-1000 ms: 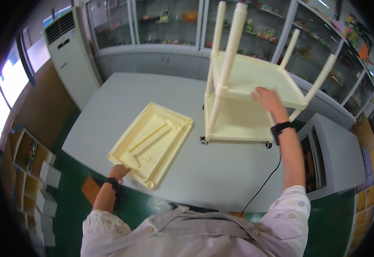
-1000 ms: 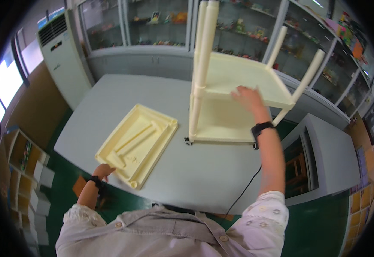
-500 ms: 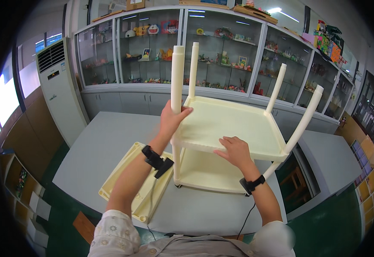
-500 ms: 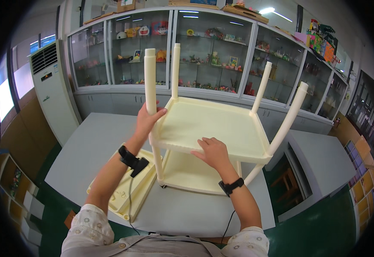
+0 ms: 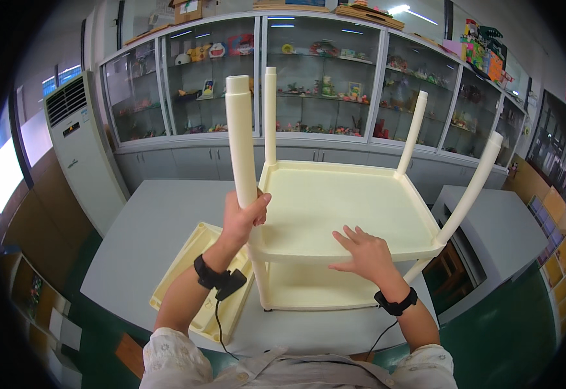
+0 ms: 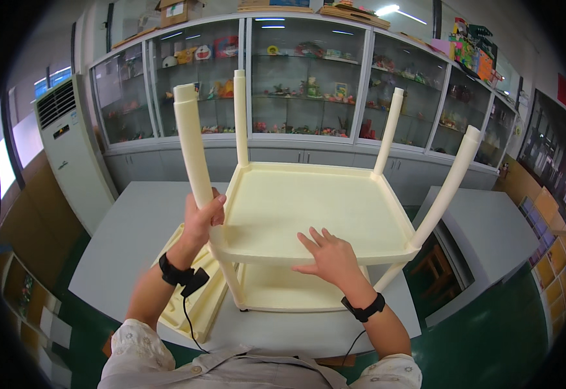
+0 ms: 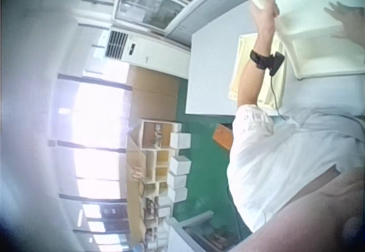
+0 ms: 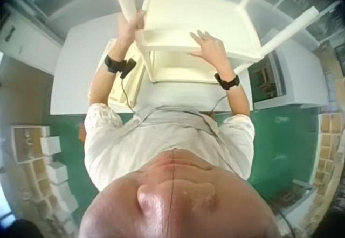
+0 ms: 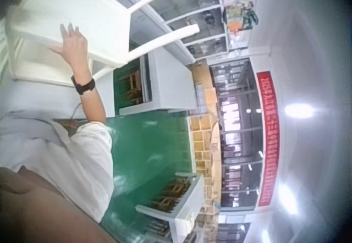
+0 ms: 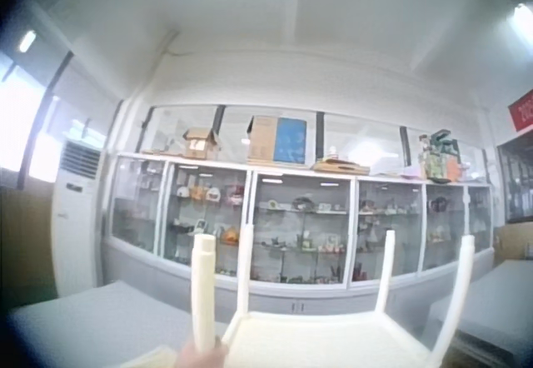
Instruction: The person disassembles a three-tier plastic shelf by removing the top tray, pulling out the supporting legs, and placing all components into another tray.
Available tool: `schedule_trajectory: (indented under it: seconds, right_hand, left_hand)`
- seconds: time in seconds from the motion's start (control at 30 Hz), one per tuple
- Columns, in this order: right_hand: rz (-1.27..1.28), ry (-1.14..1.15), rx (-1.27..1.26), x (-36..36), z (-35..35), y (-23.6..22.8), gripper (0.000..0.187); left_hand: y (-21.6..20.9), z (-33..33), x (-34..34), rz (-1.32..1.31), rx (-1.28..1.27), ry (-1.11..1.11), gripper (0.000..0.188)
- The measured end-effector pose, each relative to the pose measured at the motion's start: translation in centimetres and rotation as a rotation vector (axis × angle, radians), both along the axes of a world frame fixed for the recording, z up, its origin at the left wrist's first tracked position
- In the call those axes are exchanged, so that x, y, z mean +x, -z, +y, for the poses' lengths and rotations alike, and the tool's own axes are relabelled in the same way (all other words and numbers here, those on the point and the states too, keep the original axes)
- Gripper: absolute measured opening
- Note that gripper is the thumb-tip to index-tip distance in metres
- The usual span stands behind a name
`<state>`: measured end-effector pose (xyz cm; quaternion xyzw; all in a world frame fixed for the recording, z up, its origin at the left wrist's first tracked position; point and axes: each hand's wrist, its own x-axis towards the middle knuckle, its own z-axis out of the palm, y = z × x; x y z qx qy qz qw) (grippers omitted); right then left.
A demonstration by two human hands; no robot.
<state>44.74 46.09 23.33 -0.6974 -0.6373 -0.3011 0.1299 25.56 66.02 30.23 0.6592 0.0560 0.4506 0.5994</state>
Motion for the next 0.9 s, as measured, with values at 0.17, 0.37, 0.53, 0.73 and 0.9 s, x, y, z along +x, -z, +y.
schedule_trajectory:
  seconds: [0.17, 0.37, 0.53, 0.73, 0.9]
  right_hand:
    - [-0.047, -0.027, 0.053, -0.3, -0.4, 0.2, 0.069]
    - [-0.067, -0.049, 0.063, -0.7, -0.7, 0.4, 0.066]
    - [-0.081, -0.041, 0.116, -1.1, 0.4, 0.4, 0.066]
    - [-0.058, -0.075, 0.113, -0.8, 0.0, 1.3, 0.068]
    - [-0.027, -0.057, 0.152, 0.7, 0.0, 0.2, 0.062]
  left_hand:
    - [0.0, 0.0, -0.5, -0.001, -0.012, -0.159, 0.027]
    - [-0.4, 1.1, -1.2, 0.053, -0.143, 0.399, 0.032]
    - [-0.6, 0.9, -0.5, -0.045, -0.041, -0.211, 0.028]
    - [-3.7, 3.7, -1.2, -0.074, 0.075, -0.041, 0.011]
    - [-1.3, 13.1, -3.7, 0.162, 0.209, -0.493, 0.030]
